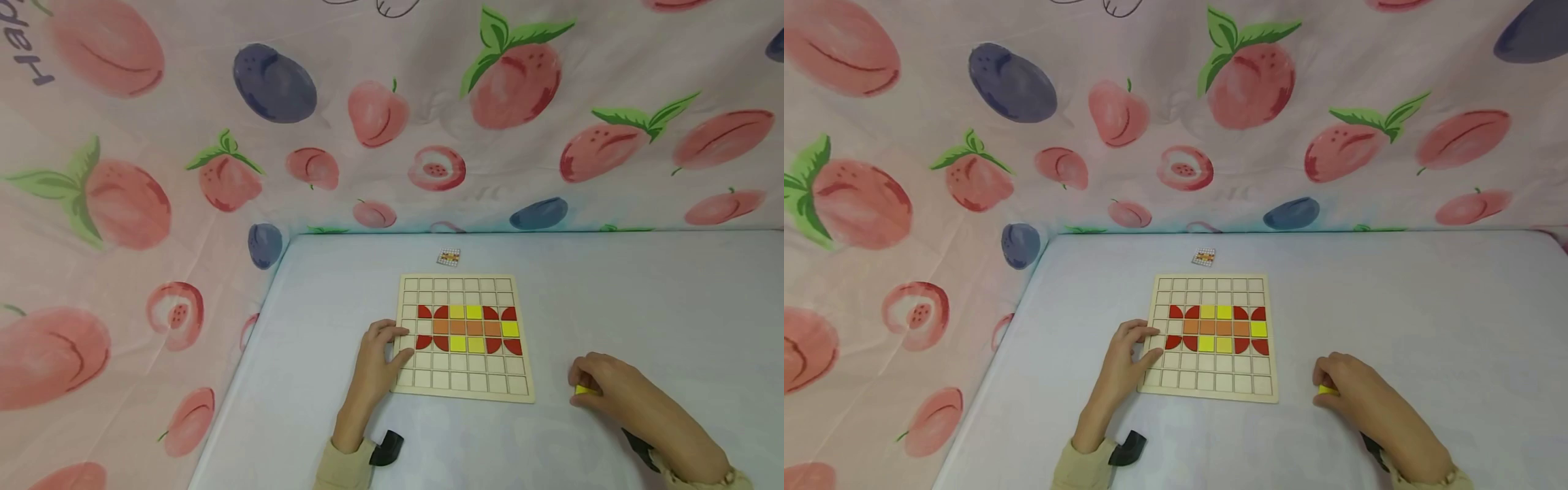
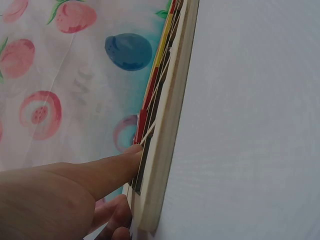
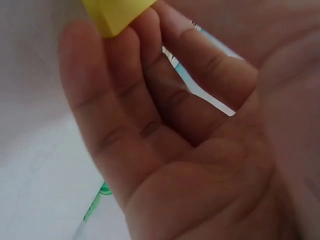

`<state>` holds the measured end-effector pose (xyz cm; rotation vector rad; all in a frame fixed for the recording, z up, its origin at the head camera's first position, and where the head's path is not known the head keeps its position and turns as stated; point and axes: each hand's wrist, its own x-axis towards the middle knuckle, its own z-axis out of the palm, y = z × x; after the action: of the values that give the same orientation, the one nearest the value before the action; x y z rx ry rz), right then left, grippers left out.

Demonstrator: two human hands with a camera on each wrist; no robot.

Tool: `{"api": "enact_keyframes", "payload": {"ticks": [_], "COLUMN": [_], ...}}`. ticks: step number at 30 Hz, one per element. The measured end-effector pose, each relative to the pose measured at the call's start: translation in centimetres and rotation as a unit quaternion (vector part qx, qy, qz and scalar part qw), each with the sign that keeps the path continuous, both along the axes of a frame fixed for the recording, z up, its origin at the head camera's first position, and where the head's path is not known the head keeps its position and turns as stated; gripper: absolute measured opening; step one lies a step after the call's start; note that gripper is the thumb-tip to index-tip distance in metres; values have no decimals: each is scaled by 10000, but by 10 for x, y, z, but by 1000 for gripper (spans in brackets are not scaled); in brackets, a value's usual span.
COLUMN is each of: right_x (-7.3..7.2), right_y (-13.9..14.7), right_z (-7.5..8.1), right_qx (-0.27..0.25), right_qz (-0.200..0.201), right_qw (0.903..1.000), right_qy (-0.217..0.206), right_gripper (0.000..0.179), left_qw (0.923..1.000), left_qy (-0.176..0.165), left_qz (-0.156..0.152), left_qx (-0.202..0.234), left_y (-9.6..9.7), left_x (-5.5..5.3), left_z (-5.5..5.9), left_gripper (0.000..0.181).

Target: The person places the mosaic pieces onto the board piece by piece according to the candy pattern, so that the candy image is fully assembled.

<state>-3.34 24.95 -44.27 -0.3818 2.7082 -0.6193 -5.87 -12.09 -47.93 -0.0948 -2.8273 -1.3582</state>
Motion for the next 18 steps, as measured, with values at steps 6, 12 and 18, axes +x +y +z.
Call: {"api": "enact_keyframes", "payload": {"ticks": [6,12,18], "right_x": [4,6,3], "right_y": [0,-3,-6], "right_z": [0,1,4], "right_qx": [-85,-141,-101], "right_qz": [34,55,225], "right_qw": [9997,9991,9989], "right_qy": [226,398,391], "right_gripper": [30,29,27], "left_qw": [10000,9999,10000], "left_qy": [73,82,91], "left_qz": [-54,-75,-36], "left_qx": [1,-14,16], "left_y": [1,1,0], "left_x": [0,0,0], "left_z": [-1,-2,-2], "left_gripper": [32,32,31]}}
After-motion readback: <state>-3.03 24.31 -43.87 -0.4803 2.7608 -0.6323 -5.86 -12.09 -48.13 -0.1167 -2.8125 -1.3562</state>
